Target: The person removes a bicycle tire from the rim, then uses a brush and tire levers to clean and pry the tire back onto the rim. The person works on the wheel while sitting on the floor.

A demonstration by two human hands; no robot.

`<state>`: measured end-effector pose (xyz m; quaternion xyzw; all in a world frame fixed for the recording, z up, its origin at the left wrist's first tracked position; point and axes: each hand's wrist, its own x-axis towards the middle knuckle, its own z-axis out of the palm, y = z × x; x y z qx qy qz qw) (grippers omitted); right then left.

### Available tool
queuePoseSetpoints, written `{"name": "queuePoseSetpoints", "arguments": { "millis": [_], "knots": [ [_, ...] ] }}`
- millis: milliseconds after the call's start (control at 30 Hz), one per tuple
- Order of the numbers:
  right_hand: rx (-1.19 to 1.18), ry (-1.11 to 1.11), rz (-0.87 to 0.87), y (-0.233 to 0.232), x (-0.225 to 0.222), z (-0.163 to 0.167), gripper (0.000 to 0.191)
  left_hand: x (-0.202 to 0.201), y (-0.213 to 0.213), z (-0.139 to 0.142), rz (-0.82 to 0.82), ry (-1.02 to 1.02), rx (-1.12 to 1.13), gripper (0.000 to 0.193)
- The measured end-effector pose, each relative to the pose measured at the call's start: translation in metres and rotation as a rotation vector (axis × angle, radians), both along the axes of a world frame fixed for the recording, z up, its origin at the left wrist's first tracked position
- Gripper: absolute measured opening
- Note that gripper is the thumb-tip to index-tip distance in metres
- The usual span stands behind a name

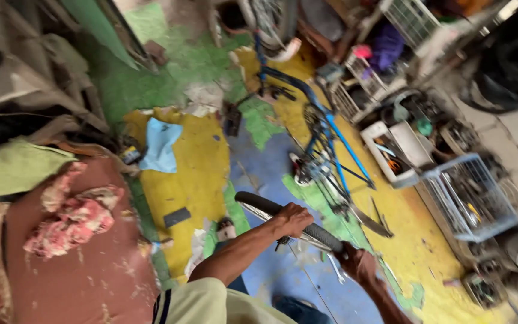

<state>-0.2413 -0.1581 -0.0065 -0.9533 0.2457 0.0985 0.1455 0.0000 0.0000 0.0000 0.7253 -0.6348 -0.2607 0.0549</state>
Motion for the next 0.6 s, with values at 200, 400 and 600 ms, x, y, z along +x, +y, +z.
{"name": "queuePoseSetpoints", "arguments": {
  "millis": [200,400,600],
  "knots": [
    [-0.025,-0.030,0.127,0.035,0.210,-0.028,0.053,0.172,0.088,-0.015,0.205,0.017,-0.023,0.020],
    [0.034,0.007,0.167,0.087,0.402,-0.036,0.066,0.311,0.162,-0.026,0.443,-0.016,-0.093,0.022],
    [0.281,-0.363,0.107,0.129,0.541,-0.056,0.042,0.425,0.229,-0.050,0.666,-0.115,-0.096,0.020]
  ]
}}
